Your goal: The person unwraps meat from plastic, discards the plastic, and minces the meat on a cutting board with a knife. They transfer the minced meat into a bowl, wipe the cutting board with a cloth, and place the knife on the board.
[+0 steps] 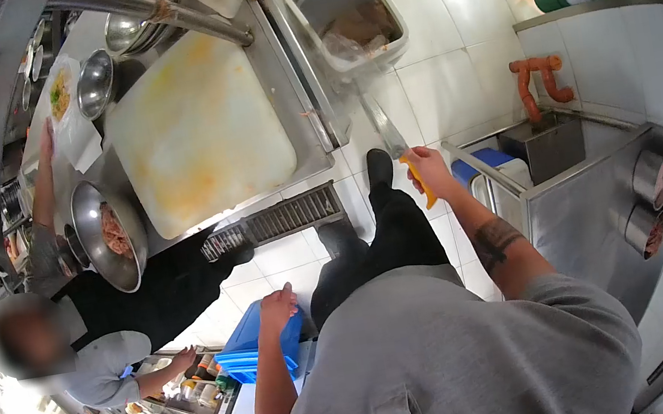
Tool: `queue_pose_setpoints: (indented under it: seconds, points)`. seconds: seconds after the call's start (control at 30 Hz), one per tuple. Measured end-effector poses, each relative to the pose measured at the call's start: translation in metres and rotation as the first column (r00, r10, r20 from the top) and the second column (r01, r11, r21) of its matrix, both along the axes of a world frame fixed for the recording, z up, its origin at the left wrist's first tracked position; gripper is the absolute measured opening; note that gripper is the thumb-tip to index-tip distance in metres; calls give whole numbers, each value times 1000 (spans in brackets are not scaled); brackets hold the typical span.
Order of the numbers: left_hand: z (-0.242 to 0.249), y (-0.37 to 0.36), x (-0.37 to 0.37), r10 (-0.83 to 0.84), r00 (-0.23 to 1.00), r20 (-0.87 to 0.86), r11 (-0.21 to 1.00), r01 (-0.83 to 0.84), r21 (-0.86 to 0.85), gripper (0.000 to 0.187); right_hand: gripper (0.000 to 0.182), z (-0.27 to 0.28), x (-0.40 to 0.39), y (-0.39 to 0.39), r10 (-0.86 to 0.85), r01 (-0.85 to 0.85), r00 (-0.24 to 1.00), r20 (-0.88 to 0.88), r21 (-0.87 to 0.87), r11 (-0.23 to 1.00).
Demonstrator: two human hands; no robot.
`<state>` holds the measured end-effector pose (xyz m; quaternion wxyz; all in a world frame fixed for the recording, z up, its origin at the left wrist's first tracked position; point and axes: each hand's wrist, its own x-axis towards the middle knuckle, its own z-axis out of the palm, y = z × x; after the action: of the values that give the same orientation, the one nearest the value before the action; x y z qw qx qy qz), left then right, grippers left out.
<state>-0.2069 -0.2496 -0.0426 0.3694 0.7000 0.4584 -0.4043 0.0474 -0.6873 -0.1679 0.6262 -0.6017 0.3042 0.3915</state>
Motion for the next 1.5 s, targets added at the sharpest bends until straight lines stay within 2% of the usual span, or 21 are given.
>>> queue_pose_setpoints:
  seconds: [0.1, 0.17, 0.27, 0.33, 0.4, 0.53, 0.6, 0.7, 0.73, 0.8, 0.87, 0.93, 0.97, 1.07, 1.13, 1.23, 1.3, 1.37, 1.43, 1.47, 1.5]
  points:
    - [-3, -1, -18, -16, 1000, 0, 1000, 16, -25, 58, 30, 39, 8, -5, -62, 61, 998, 11, 63, 996]
    - [-9, -1, -24, -29, 1000, -7, 998, 28, -47, 58, 29, 44, 25, -8, -53, 49, 998, 32, 120, 992]
    - [-13, -4, -21, -48, 999, 3, 996, 48, -72, 59, 28, 46, 65, -1, -146, 156, 987, -65, 194, 968]
    - [-11, -4, -15, -50, 999, 18, 996, 52, -76, 59, 28, 49, 86, 5, -200, 201, 980, -23, 151, 968]
    - [-9, -5, -8, 46, 998, 53, 998, -44, -51, 58, 27, 56, 95, 9, -272, 271, 962, 6, 53, 961]
    - [-3, -7, -4, 130, 987, 95, 990, -123, -74, 55, 26, 80, 66, 4, -167, 169, 984, 62, -26, 985]
    - [-4, -8, -8, 155, 984, 86, 984, -146, -103, 53, 28, 112, 52, 8, -132, 134, 991, 30, -74, 988]
    - [-6, -8, -17, 153, 987, 37, 982, -148, -114, 52, 28, 140, 53, 14, -132, 133, 991, -29, 7, 991]
    - [-6, -8, -21, 155, 987, 39, 982, -150, -115, 52, 28, 137, 59, 13, -131, 131, 991, -27, 8, 991]
    - [-10, -3, -35, 163, 987, 11, 982, -161, -94, 51, 26, 120, 88, 13, -214, 224, 975, -66, 264, 938]
    - [-9, -1, -42, 175, 984, 17, 981, -172, -87, 51, 24, 105, 125, 26, -289, 295, 955, -60, 254, 921]
    - [-9, 1, -49, 188, 982, 21, 979, -186, -79, 51, 17, 67, 172, 28, -328, 351, 936, -124, 344, 871]
    - [-8, 3, -52, 197, 980, 16, 979, -196, -65, 50, 16, 59, 192, 30, -368, 401, 916, -160, 313, 861]
    - [-1, 4, -56, 211, 977, 33, 977, -209, -40, 50, 15, 29, 208, 21, -344, 366, 930, -130, 226, 903]
    - [4, 4, -54, 223, 973, 62, 975, -221, -34, 50, 15, 27, 186, 14, -255, 251, 967, 24, 112, 962]
    - [6, -2, -66, 272, 959, 82, 962, -270, -37, 50, 18, 77, 134, 15, -206, 206, 978, -17, -1, 979]
    - [-3, -3, -81, 345, 938, 41, 936, -340, -92, 50, 19, 112, 119, 27, -92, 95, 994, 51, -50, 994]
    - [-11, -3, -93, 304, 952, 24, 950, -301, -84, 50, 21, 72, 145, 32, -43, 43, 994, 101, -4, 999]
    - [-10, -3, -97, 271, 963, 13, 960, -269, -76, 50, 19, 20, 193, 37, -144, 143, 990, 2, 102, 984]
    - [-5, -2, -93, 262, 965, 1, 963, -261, -62, 50, 19, -4, 211, 35, -126, 125, 992, 7, 108, 986]
    - [-3, -1, -90, 254, 967, -8, 966, -254, -47, 50, 18, -26, 229, 33, -197, 196, 980, -5, 107, 975]
